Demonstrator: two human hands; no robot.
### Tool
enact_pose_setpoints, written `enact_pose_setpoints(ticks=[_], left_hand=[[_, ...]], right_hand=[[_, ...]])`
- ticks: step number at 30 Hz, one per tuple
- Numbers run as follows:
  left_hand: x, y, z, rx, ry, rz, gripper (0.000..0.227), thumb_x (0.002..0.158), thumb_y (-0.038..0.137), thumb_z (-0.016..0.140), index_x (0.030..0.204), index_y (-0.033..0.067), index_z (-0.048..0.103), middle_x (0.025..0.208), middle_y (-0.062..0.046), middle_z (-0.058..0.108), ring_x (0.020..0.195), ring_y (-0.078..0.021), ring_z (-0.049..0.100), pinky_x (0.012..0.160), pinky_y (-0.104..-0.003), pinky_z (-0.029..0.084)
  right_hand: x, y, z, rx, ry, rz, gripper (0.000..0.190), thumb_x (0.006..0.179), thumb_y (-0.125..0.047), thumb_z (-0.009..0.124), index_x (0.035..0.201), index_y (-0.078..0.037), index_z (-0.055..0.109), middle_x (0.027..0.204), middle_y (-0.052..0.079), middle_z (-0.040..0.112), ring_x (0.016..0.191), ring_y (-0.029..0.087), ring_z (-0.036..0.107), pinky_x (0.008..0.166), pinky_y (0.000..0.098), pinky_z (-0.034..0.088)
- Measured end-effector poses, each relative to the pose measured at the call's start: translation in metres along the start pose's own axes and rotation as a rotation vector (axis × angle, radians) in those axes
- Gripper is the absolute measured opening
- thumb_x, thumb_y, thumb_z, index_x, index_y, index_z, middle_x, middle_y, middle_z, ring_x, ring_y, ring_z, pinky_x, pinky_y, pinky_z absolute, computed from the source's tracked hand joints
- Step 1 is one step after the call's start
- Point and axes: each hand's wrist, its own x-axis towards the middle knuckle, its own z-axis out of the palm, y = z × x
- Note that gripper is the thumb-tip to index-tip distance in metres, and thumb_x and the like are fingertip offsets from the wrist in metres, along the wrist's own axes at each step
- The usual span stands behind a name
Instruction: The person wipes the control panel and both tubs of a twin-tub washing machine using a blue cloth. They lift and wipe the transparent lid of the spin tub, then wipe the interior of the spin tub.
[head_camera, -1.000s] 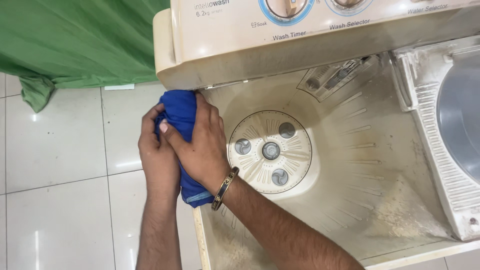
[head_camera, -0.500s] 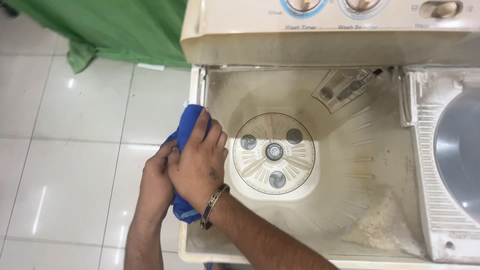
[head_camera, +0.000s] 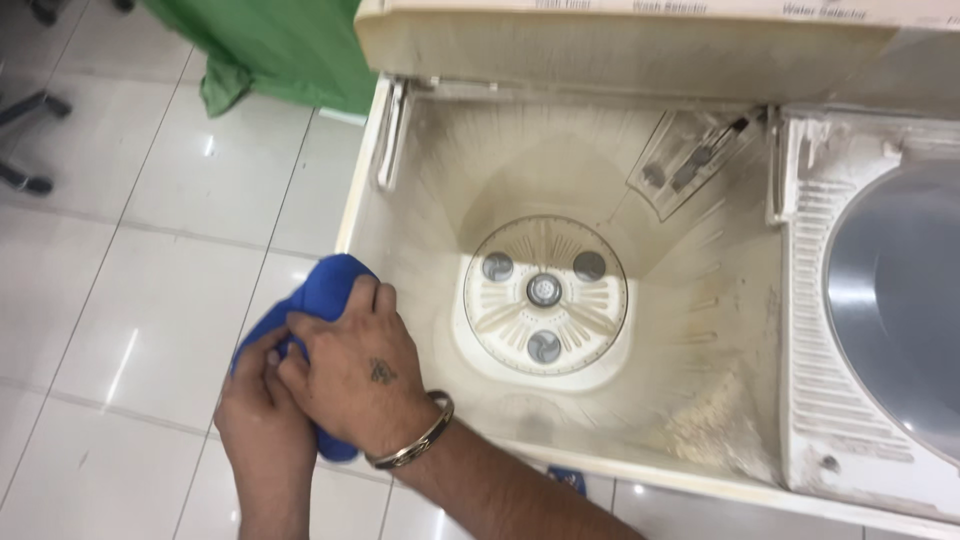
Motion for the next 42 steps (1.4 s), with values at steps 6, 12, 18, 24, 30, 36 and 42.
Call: enact_pose_setpoints(ticks=[6,12,18,24,30,36,42], left_hand=[[-0.079,-0.026,0.021,0.009,0.287,0.174,0.033,0.107,0.008,0.055,0.136,-0.0069,0.057,0.123,-0.023,0.063,0.11,-0.0304,0.065,0.09,-0.04,0.052],[-0.135,-0.035,0.065,-0.439,0.256,0.071,0.042,0.095,0.006,0.065,0.135,-0.0028,0.053,0.122,-0.013,0.066,0.109,-0.0176,0.064,0.092,-0.031,0.053],[-0.188,-0.012,0.102,-0.741,0.172,0.057,0.039,0.105,0.012,0.056,0.141,-0.0006,0.047,0.13,-0.012,0.06,0.113,-0.0152,0.062,0.096,-0.028,0.053],[-0.258,0.012,0.156,-0.786,0.15,-0.063,0.044,0.101,0.011,0.06,0.14,-0.0002,0.044,0.126,-0.012,0.059,0.104,-0.0162,0.061,0.087,-0.03,0.053],[-0.335,0.043,0.21,-0.828,0.116,-0.028,0.048,0.096,0.011,0.063,0.139,0.0034,0.045,0.129,-0.015,0.057,0.111,-0.0206,0.061,0.093,-0.033,0.053],[-0.379,0.106,0.199,-0.495,-0.027,0.319,0.05,0.091,0.012,0.063,0.14,0.0115,0.054,0.119,-0.018,0.059,0.105,-0.0291,0.065,0.086,-0.039,0.056],[-0.367,0.182,0.188,0.11,-0.219,0.269,0.058,0.083,0.012,0.063,0.14,0.0192,0.061,0.106,-0.022,0.059,0.093,-0.0394,0.066,0.075,-0.049,0.057]], right_hand=[[-0.05,0.002,-0.006,-0.008,-0.133,-0.116,0.036,0.087,-0.036,0.066,0.12,-0.027,0.076,0.105,0.019,0.058,0.096,0.032,0.057,0.078,0.0429,0.053],[-0.087,0.016,-0.018,-0.179,-0.006,-0.318,0.026,0.081,-0.029,0.071,0.106,-0.031,0.081,0.1,0.009,0.06,0.101,0.028,0.059,0.084,0.0404,0.052],[-0.129,0.06,-0.074,-0.159,-0.031,-0.352,0.031,0.076,-0.024,0.072,0.105,-0.028,0.081,0.1,0.009,0.059,0.099,0.028,0.059,0.082,0.0387,0.051],[-0.184,0.105,-0.124,-0.164,0.039,-0.391,0.028,0.08,-0.026,0.072,0.107,-0.025,0.08,0.105,0.01,0.061,0.1,0.027,0.06,0.085,0.0404,0.05],[-0.248,0.159,-0.182,-0.056,0.051,-0.297,0.044,0.081,-0.03,0.077,0.12,-0.011,0.074,0.132,0.017,0.064,0.118,0.031,0.062,0.097,0.0435,0.052],[-0.329,0.18,-0.255,-0.331,0.396,-0.2,0.039,0.086,-0.041,0.078,0.124,-0.035,0.07,0.141,0.023,0.05,0.128,0.036,0.055,0.106,0.05,0.048],[-0.321,0.206,-0.282,-0.544,0.331,0.191,0.072,0.083,-0.051,0.064,0.145,-0.016,0.052,0.156,0.03,0.031,0.145,0.05,0.026,0.108,0.0633,0.023]])
